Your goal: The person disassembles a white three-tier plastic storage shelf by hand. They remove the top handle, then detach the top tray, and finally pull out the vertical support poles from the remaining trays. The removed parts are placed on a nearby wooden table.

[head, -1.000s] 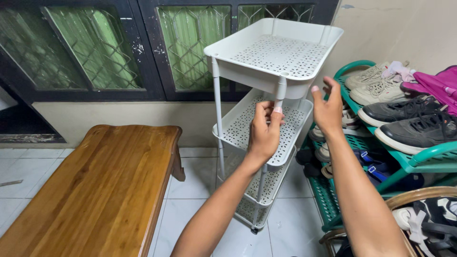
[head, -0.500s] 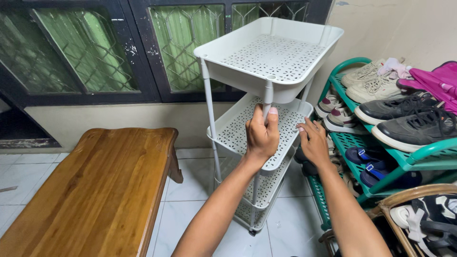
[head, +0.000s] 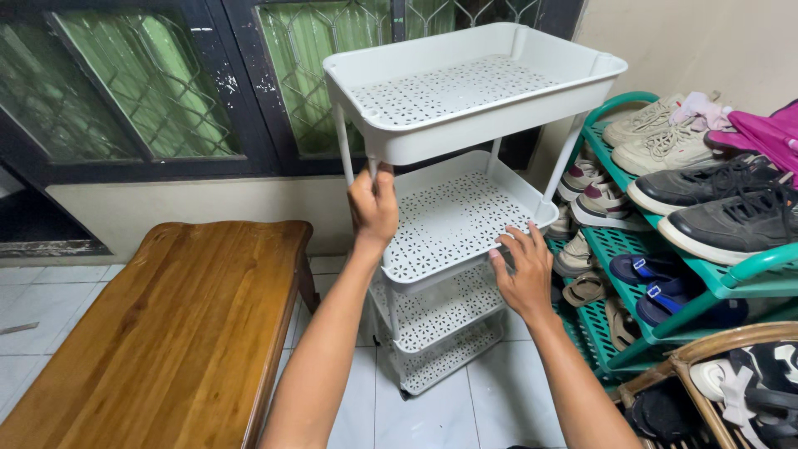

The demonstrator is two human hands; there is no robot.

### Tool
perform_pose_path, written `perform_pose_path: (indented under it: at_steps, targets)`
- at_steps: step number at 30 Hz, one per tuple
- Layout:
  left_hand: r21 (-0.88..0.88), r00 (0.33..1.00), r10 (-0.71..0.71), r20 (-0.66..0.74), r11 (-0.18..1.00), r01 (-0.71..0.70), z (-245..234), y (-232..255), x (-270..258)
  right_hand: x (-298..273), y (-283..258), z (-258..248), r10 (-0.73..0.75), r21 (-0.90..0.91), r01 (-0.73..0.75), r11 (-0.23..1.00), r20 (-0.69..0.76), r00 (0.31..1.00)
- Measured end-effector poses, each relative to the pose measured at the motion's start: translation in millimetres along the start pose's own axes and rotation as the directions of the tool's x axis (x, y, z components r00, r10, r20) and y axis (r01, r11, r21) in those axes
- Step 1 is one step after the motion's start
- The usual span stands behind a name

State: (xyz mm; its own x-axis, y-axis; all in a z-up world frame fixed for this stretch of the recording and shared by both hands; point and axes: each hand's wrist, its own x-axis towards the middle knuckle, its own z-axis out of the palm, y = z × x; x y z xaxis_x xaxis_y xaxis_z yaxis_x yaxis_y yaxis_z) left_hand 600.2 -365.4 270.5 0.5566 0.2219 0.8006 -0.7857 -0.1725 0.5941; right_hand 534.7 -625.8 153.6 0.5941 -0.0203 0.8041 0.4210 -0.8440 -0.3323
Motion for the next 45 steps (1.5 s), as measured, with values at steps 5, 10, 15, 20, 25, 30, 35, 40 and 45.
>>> perform_pose_path:
  at_steps: [5,10,15,20,25,30,35,40,45]
  targets:
    - [-0.027,0.999,-0.033,-0.034,0.999,0.033,-23,-32,18,-7,-23,9,-0.016,-0.012,0.015,1.0,-0.038,0.999]
    - [-0.042,0.996,-0.084,-0.042,0.996,0.082,-26,-56,31,-9,-40,6,0.017,-0.035,-0.018,0.999,-0.035,0.999]
    - [-0.073,0.991,-0.13,-0.043,0.989,0.127,-38,-69,42,-11,-60,9,0.024,-0.084,-0.028,0.996,-0.042,0.999]
    - [-0.182,0.979,-0.202,0.016,0.962,0.202,-52,-66,50,-22,-80,6,0.05,-0.081,-0.053,0.995,-0.035,0.998]
    - [-0.333,0.97,-0.234,0.069,0.911,0.243,-44,-63,45,-25,-77,-5,0.008,-0.081,-0.011,0.997,-0.038,0.999]
    - [-0.17,0.988,-0.15,0.038,0.973,0.155,-39,-66,41,-17,-64,-11,-0.047,-0.053,0.046,0.997,-0.017,0.999]
    - [-0.147,0.981,-0.194,0.032,0.969,0.196,-41,-73,44,-17,-66,-8,-0.039,-0.024,0.039,0.999,-0.004,0.999]
    - [-0.24,0.969,-0.235,0.071,0.939,0.245,-48,-74,46,-25,-78,-5,-0.024,-0.029,0.024,0.999,-0.025,0.999]
    - [-0.285,0.962,-0.251,0.106,0.919,0.271,-51,-73,44,-22,-79,-10,-0.021,-0.048,0.022,0.999,0.022,1.0]
